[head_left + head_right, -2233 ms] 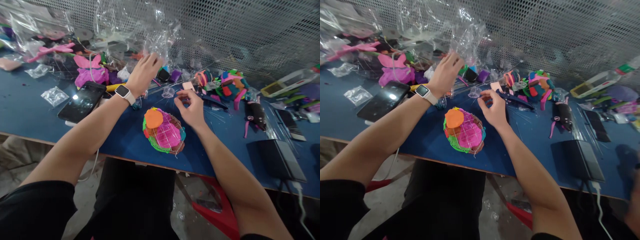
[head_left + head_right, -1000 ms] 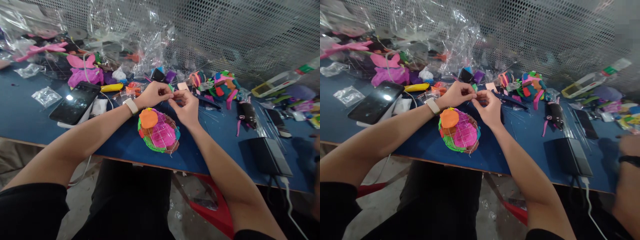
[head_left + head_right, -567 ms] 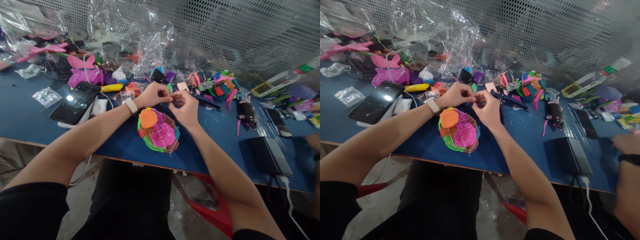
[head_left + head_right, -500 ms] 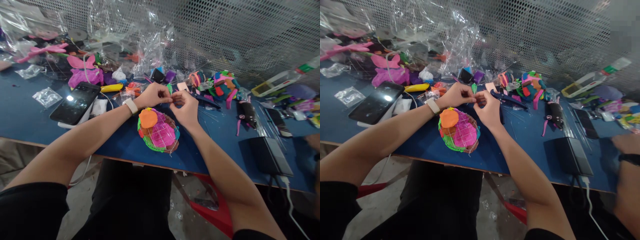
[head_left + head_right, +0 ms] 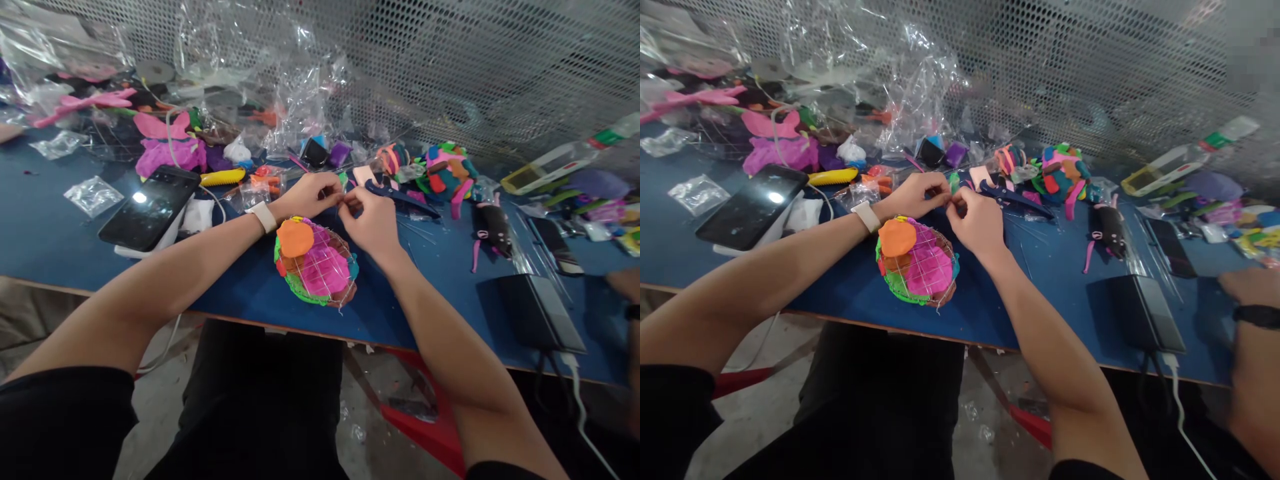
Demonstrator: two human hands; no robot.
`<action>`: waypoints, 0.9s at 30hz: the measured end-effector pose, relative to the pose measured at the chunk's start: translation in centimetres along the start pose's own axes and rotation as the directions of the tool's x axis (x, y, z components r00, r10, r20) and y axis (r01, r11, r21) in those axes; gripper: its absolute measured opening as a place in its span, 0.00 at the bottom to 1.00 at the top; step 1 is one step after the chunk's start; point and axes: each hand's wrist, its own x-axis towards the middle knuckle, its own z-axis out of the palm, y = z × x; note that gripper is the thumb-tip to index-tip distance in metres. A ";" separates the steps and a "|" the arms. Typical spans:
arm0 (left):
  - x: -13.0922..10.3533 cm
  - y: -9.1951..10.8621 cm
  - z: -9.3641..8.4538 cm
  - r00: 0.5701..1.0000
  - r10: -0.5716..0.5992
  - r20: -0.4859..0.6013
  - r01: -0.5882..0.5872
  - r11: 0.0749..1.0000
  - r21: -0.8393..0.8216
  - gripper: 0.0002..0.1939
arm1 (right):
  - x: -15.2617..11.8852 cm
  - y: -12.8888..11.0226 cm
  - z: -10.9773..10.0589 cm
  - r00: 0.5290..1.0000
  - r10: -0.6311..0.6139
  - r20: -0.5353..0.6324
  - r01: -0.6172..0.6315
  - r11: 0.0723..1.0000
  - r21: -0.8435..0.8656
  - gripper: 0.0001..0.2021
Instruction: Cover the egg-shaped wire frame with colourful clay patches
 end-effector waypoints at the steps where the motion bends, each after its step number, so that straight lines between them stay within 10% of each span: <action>1: 0.0 -0.1 0.1 1.000 0.014 0.006 -0.014 1.000 0.020 0.09 | 0.0 -0.1 0.1 1.000 -0.014 0.004 0.014 0.999 -0.033 0.05; 16: -0.4 0.7 0.3 0.988 0.088 0.127 -0.117 0.963 0.243 0.08 | 0.7 0.0 -1.2 0.993 -0.109 -0.036 0.108 0.993 -0.044 0.11; 27: -0.2 0.9 0.0 0.998 0.031 -0.047 -0.022 0.983 0.183 0.12 | 0.5 0.0 -0.5 0.990 -0.128 -0.053 0.124 0.990 -0.068 0.12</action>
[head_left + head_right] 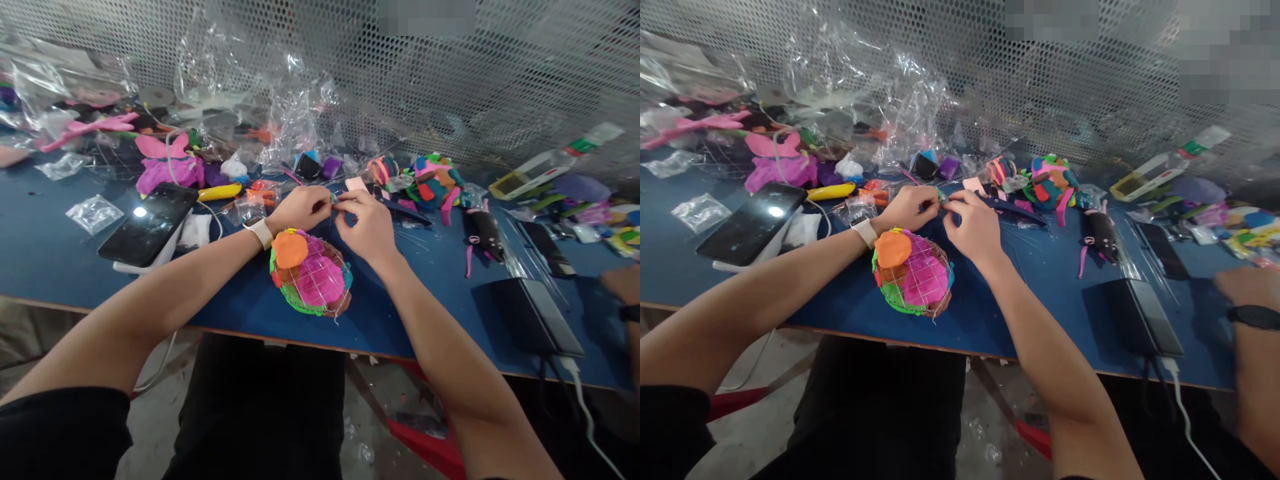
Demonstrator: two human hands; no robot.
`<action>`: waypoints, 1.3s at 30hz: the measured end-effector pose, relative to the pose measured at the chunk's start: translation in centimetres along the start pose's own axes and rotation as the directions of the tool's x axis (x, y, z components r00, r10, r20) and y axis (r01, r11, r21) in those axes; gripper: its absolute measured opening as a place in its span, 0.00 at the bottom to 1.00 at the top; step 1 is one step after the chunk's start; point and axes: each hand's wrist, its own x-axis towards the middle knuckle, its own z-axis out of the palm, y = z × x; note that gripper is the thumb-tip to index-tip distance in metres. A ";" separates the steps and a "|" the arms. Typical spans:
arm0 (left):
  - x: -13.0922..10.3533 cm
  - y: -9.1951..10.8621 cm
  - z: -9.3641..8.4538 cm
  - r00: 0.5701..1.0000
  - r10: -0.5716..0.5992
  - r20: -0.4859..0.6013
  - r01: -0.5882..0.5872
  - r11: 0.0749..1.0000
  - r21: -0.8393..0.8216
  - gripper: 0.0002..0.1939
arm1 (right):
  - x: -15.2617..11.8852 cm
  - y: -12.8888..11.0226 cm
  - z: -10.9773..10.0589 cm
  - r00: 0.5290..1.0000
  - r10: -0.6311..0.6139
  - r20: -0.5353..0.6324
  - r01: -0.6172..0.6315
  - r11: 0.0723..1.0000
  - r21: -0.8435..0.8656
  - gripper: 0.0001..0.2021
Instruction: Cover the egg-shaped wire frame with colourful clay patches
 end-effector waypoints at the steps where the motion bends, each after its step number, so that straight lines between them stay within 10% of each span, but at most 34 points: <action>1: 0.0 0.0 0.0 1.000 -0.003 -0.012 0.002 1.000 -0.005 0.12 | -0.1 -0.1 0.0 1.000 0.003 0.004 -0.003 1.000 -0.008 0.12; 22: -0.6 -0.5 -0.7 0.993 0.114 -0.021 -0.108 0.977 0.182 0.11 | 0.2 0.7 0.5 0.984 0.161 -0.077 -0.121 0.920 0.373 0.18; 26: -0.8 -1.0 -0.7 0.996 0.057 -0.073 -0.042 0.980 0.192 0.34 | 0.3 0.7 0.7 0.955 0.293 -0.054 -0.226 0.830 0.510 0.17; 32: -0.8 -1.6 -0.2 0.996 0.053 0.070 -0.055 0.998 0.025 0.29 | 0.6 1.6 1.2 0.896 0.443 0.028 -0.325 0.613 0.720 0.21; 39: -0.9 -1.9 0.0 0.996 0.042 0.076 -0.041 0.999 -0.020 0.33 | 0.2 2.0 1.5 0.960 0.278 0.047 -0.246 0.746 0.618 0.34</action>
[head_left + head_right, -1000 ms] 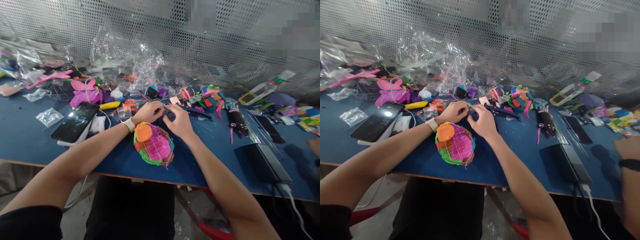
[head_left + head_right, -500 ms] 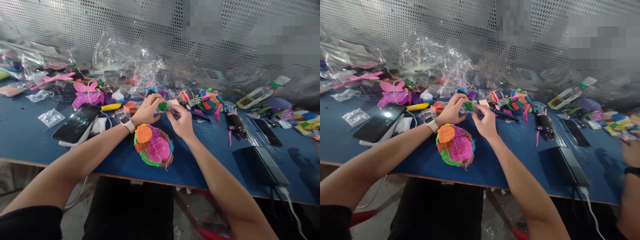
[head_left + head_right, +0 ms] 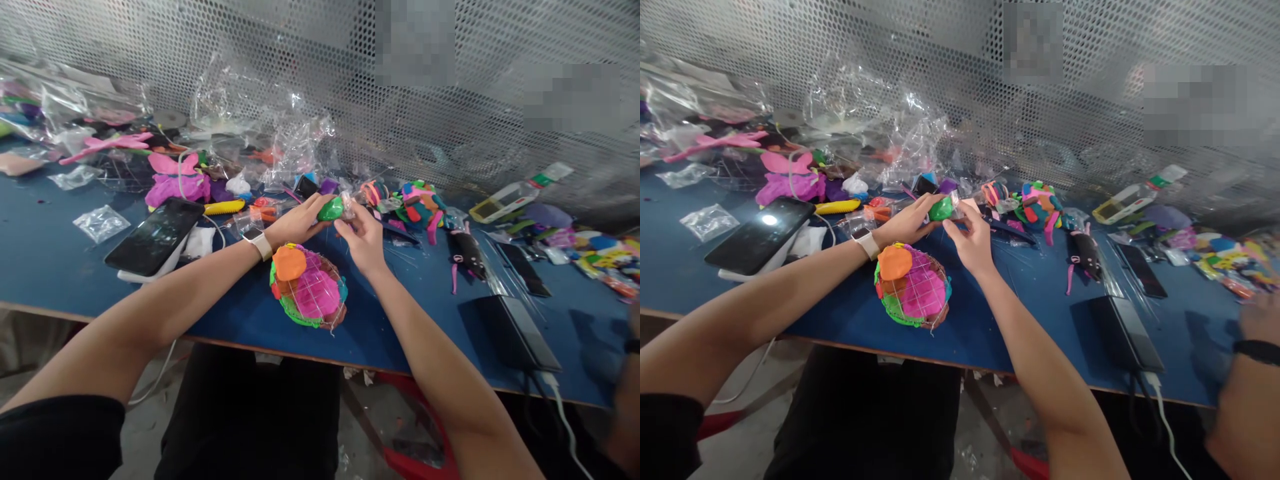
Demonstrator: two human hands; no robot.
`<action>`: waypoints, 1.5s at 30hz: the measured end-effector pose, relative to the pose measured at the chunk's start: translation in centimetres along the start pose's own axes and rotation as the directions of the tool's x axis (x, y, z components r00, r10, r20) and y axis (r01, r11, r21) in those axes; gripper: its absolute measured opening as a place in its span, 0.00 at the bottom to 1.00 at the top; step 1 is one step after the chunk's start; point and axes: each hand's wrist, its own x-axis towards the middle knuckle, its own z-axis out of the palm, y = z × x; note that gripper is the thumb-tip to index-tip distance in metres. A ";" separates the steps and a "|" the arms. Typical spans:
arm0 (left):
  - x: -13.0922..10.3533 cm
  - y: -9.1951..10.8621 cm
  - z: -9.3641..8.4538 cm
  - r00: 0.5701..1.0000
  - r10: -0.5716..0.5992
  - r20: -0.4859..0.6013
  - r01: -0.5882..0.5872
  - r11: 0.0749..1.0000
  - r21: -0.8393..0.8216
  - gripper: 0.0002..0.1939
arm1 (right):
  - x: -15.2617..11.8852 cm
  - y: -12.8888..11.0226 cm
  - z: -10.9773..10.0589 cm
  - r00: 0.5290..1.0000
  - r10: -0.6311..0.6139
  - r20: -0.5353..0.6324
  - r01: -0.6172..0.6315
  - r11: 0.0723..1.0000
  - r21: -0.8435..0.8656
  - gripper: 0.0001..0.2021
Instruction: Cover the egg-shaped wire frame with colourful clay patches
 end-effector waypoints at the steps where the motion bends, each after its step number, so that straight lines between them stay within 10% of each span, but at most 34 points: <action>1: 0.0 -0.2 0.1 1.000 0.005 0.003 -0.005 1.000 0.002 0.33 | -0.1 0.0 0.0 1.000 -0.012 0.008 0.012 0.999 -0.032 0.35; 11: 0.0 -0.6 0.2 0.999 0.040 0.026 -0.041 0.999 0.011 0.36 | -0.4 -1.5 -0.7 0.977 -0.214 0.008 0.209 0.943 -0.260 0.26; 45: -0.1 -0.2 0.1 0.999 -0.020 0.040 0.020 1.000 0.020 0.44 | -0.8 -2.6 -0.3 0.981 -0.143 0.130 0.171 0.956 -0.237 0.26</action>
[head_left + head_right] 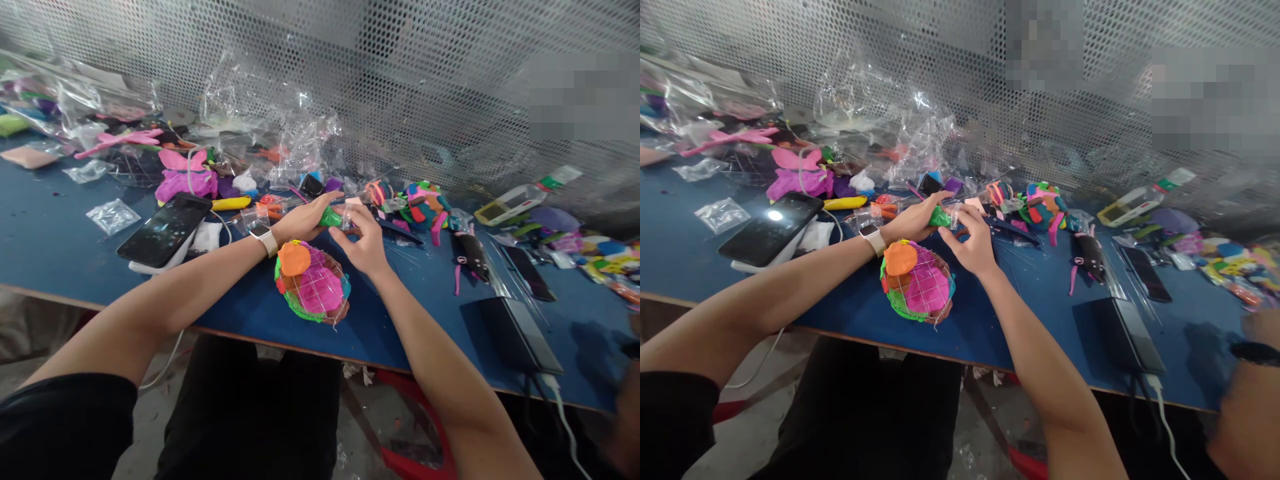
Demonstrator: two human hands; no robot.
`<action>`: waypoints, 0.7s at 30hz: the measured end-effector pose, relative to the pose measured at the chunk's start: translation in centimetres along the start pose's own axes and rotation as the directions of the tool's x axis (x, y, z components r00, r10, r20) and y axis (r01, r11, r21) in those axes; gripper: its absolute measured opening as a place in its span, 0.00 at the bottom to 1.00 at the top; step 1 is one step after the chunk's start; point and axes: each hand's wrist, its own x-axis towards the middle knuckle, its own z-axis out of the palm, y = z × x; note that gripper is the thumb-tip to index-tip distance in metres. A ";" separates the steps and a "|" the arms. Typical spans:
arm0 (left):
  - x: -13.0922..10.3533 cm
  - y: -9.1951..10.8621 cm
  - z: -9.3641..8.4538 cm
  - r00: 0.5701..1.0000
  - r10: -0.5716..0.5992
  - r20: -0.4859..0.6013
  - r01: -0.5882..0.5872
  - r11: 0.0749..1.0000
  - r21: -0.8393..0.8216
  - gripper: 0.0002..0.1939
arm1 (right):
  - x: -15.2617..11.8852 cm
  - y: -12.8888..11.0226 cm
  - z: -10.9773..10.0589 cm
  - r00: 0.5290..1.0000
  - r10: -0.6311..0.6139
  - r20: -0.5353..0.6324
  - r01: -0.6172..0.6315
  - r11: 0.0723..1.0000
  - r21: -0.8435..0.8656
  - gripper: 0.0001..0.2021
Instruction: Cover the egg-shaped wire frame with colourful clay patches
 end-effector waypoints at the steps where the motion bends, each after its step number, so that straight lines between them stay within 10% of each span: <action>1: 0.0 0.0 0.0 1.000 0.003 0.001 -0.003 1.000 0.007 0.44 | 0.0 0.0 0.0 1.000 -0.004 0.013 0.004 1.000 -0.001 0.26; 21: -0.4 0.3 -0.1 1.000 -0.019 -0.003 0.019 0.991 0.129 0.47 | 0.0 0.3 0.0 0.996 0.007 0.091 -0.009 1.000 0.025 0.30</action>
